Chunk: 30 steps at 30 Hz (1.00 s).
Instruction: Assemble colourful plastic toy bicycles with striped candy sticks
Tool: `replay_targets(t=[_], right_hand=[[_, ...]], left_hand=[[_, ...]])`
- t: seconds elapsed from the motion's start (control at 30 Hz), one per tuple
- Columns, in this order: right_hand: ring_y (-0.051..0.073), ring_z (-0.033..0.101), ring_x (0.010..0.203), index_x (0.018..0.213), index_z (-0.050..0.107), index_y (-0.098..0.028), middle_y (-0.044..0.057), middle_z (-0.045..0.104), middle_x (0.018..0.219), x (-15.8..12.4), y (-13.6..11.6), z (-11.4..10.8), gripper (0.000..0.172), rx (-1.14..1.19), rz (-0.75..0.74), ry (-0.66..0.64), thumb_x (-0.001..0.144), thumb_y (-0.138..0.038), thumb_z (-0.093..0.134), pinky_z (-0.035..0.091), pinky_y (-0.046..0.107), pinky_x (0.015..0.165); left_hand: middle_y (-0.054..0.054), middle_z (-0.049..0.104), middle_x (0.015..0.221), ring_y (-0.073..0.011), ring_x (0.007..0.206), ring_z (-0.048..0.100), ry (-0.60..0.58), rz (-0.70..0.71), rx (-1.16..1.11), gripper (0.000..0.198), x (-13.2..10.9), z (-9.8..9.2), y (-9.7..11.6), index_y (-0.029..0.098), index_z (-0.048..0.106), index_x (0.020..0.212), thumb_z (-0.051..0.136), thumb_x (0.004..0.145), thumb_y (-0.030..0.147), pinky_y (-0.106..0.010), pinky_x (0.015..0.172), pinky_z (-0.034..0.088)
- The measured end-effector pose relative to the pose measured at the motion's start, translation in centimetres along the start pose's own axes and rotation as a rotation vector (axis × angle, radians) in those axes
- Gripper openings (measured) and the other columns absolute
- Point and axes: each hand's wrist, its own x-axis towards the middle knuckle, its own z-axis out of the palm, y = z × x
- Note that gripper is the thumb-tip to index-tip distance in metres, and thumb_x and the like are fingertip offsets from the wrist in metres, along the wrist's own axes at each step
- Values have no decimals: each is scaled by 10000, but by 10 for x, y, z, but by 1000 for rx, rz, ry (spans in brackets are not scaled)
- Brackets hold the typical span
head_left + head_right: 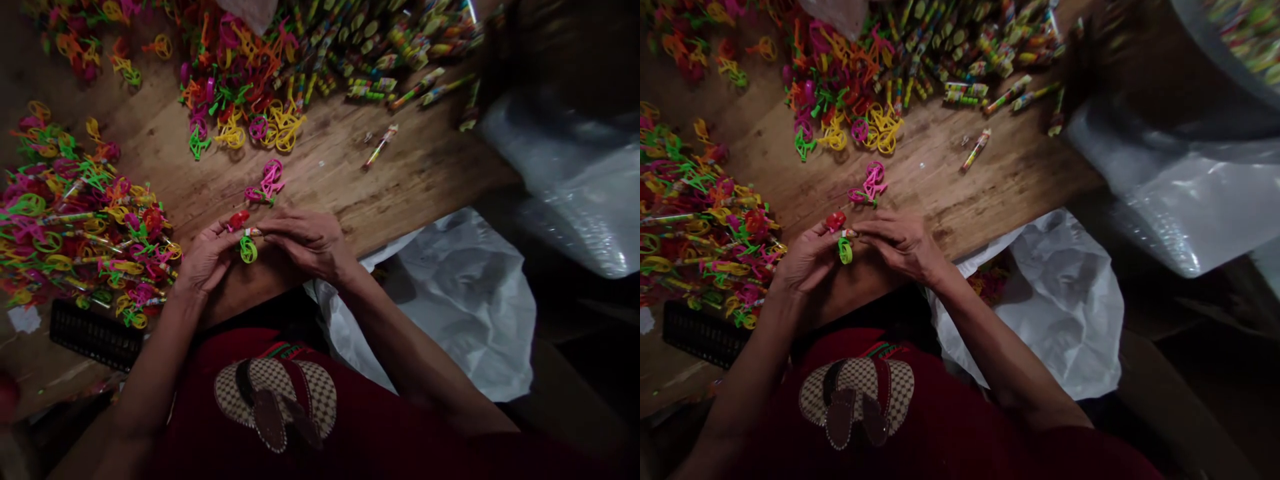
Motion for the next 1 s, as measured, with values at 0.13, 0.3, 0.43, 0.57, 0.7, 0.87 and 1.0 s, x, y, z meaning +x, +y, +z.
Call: replay_targets(t=[0.13,0.3,0.43,0.57,0.7,0.87,1.0], right_hand=[[162,705,756,1101,753,-244,45,754,869,-4,1,-7,228,-79,-20,-69,966,-254,569,553,269,658],[160,670,733,1118,746,-236,44,711,832,-6,-2,-18,256,-130,-59,-160,976,-247,533,502,263,630],[154,655,737,1131,735,-226,41,686,824,-6,-4,-27,273,-139,-74,-181,983,-223,505,486,255,638],[143,629,704,1095,735,-217,37,652,792,-8,-5,-30,260,-138,-85,-198,990,-227,498,468,247,607],[133,633,725,1127,714,-216,31,661,814,-11,-8,-18,231,-148,-95,-103,984,-217,532,495,238,625],[122,633,715,1319,596,-213,30,721,930,-8,-6,-5,362,-107,-13,-11,968,-304,602,558,264,707],[173,666,845,1167,681,-201,71,704,969,4,6,-12,246,-284,46,140,982,-229,521,564,308,780]], left_hand=[[24,716,754,-92,678,663,53,64,84,341,0,0,-5,148,671,841,841,558,63,-197,694,522],[23,710,722,-100,653,665,78,71,170,313,2,3,-12,146,638,773,840,546,74,-221,702,531],[7,727,744,-106,665,680,83,22,174,316,1,7,-14,138,660,828,832,570,80,-232,729,546],[-1,740,748,-116,660,687,75,-11,184,413,-2,9,-14,139,682,911,853,539,82,-226,688,556],[15,721,732,-98,579,644,83,26,257,455,-5,8,-7,149,688,943,879,530,140,-199,572,521],[-3,727,806,-107,663,643,217,288,434,356,-16,-8,31,177,725,955,835,622,238,-212,608,519],[4,728,893,-196,824,668,614,631,967,311,-42,-32,78,240,737,1059,763,762,331,-349,747,546]])
